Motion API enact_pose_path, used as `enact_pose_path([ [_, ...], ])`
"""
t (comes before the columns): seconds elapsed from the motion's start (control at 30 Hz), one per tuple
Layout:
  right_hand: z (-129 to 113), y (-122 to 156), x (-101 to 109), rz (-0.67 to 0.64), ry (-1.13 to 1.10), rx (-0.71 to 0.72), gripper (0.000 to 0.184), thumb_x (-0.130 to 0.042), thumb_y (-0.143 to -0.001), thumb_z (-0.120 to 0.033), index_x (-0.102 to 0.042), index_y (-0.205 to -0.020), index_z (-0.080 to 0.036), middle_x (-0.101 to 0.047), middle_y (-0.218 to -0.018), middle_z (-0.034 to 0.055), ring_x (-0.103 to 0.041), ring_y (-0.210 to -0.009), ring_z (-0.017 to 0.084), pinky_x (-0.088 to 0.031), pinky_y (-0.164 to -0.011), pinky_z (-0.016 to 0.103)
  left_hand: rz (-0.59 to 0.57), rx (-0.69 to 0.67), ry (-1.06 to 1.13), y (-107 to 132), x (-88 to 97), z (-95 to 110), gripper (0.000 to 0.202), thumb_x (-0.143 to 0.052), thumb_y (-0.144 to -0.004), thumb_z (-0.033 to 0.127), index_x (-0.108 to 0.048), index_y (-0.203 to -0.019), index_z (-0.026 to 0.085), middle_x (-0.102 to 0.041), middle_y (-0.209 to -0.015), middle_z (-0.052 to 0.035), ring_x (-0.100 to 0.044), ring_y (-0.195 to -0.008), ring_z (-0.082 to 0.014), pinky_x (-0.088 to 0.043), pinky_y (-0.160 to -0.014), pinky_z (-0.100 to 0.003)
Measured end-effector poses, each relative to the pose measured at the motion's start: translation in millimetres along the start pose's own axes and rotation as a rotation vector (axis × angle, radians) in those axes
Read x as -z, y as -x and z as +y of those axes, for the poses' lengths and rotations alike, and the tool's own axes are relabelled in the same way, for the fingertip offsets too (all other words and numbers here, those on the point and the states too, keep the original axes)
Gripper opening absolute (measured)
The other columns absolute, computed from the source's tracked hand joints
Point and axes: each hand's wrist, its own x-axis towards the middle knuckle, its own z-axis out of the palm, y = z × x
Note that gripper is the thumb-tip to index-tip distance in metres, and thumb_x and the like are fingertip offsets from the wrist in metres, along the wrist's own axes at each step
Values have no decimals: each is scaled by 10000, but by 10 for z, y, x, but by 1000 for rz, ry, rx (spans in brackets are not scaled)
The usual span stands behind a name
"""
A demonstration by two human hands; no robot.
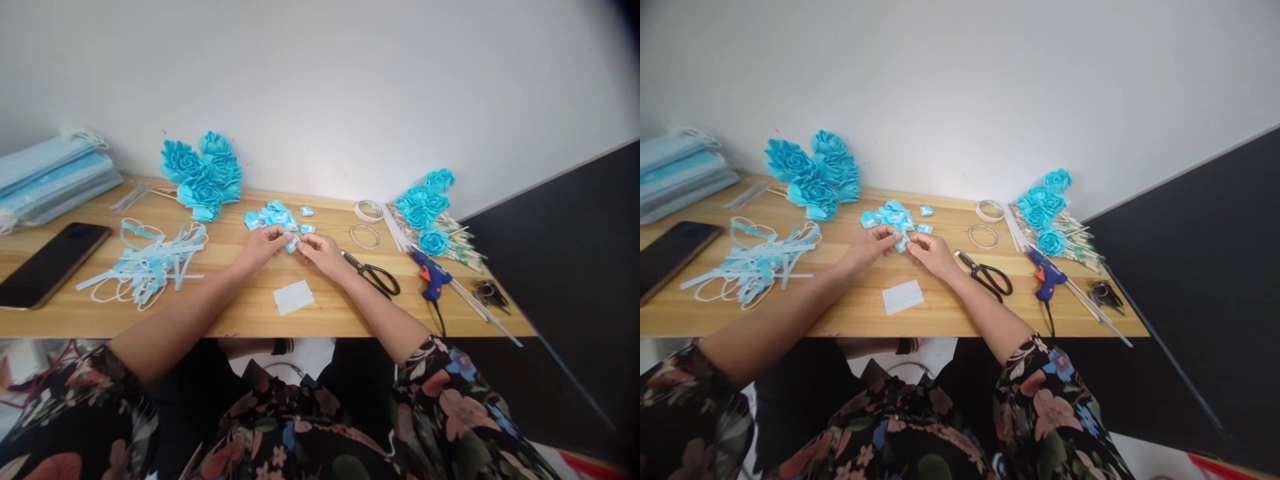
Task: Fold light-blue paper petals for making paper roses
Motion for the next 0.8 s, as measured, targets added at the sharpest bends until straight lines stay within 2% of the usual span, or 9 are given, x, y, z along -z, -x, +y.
enact_pose_path([
  [0.13, 37, -5, 8, 31, 29, 13, 245, -582, -828, -410, -595, -735, -183, -604, -676, -19, -522, -567, 100, -432, -582, 241, 1, 1, 21, 10, -2, 2, 352, -709, -686, 496, -628, -695, 154, -557, -590, 12, -433, -535, -86, -341, -520, -228],
  [0.3, 72, 5, 28, -7, 60, 8, 241, -562, -842, -401, -604, -745, -184, -632, -693, -14, -536, -571, 98, -447, -595, 239, 19, 2, 10, -12, 22, -28, 359, -718, -681, 500, -644, -721, 150, -569, -594, 11, -453, -539, -90, -351, -529, -227],
  [0.37, 87, -4, 35, -11, 48, -10, 237, -563, -839, -391, -614, -739, -182, -640, -692, -10, -540, -572, 97, -453, -596, 237, 42, -22, 13, -23, 34, -28, 353, -702, -701, 495, -644, -760, 152, -564, -609, 14, -456, -538, -91, -351, -526, -226],
  [0.43, 101, -30, 40, 39, -1, -39, 230, -576, -821, -386, -633, -749, -176, -644, -688, -2, -537, -565, 97, -455, -578, 234, 96, -73, -8, -24, 49, -10, 329, -659, -745, 485, -632, -777, 159, -558, -631, 15, -449, -539, -93, -347, -519, -226],
  [0.5, 108, -65, 46, 130, -90, -92, 253, -579, -809, -397, -669, -870, -169, -659, -713, 13, -548, -570, 101, -457, -549, 231, 171, -151, -81, -3, 63, 35, 306, -589, -805, 466, -614, -753, 166, -565, -661, 5, -454, -561, -101, -354, -535, -232],
  [0.6, 97, -105, 73, 238, -178, -174, 482, -577, -813, -421, -604, -1220, -165, -673, -731, 20, -567, -573, 115, -450, -500, 228, 222, -314, -268, 100, 67, 193, 331, -517, -865, 434, -585, -675, 172, -608, -712, -26, -522, -670, -137, -399, -639, -255],
  [0.7, 62, -101, 130, 305, -161, -131, 652, -559, -827, -406, -433, -1423, -174, -671, -732, 4, -558, -578, 116, -444, -495, 227, 91, -441, -422, 347, 8, 516, 342, -521, -882, 441, -624, -682, 185, -638, -719, -46, -564, -730, -179, -421, -713, -300],
  [0.73, 50, -93, 152, 329, -152, -98, 674, -547, -831, -396, -394, -1451, -180, -671, -744, 2, -553, -585, 114, -443, -501, 226, -22, -455, -461, 469, -32, 653, 330, -529, -884, 444, -648, -700, 196, -647, -723, -50, -568, -728, -188, -427, -718, -313],
  [0.8, 31, -75, 195, 385, -137, -44, 681, -519, -843, -375, -348, -1476, -195, -670, -770, 2, -543, -600, 110, -442, -516, 225, -364, -495, -552, 762, -140, 922, 266, -520, -904, 406, -691, -780, 243, -676, -769, -52, -589, -752, -203, -437, -738, -334],
])
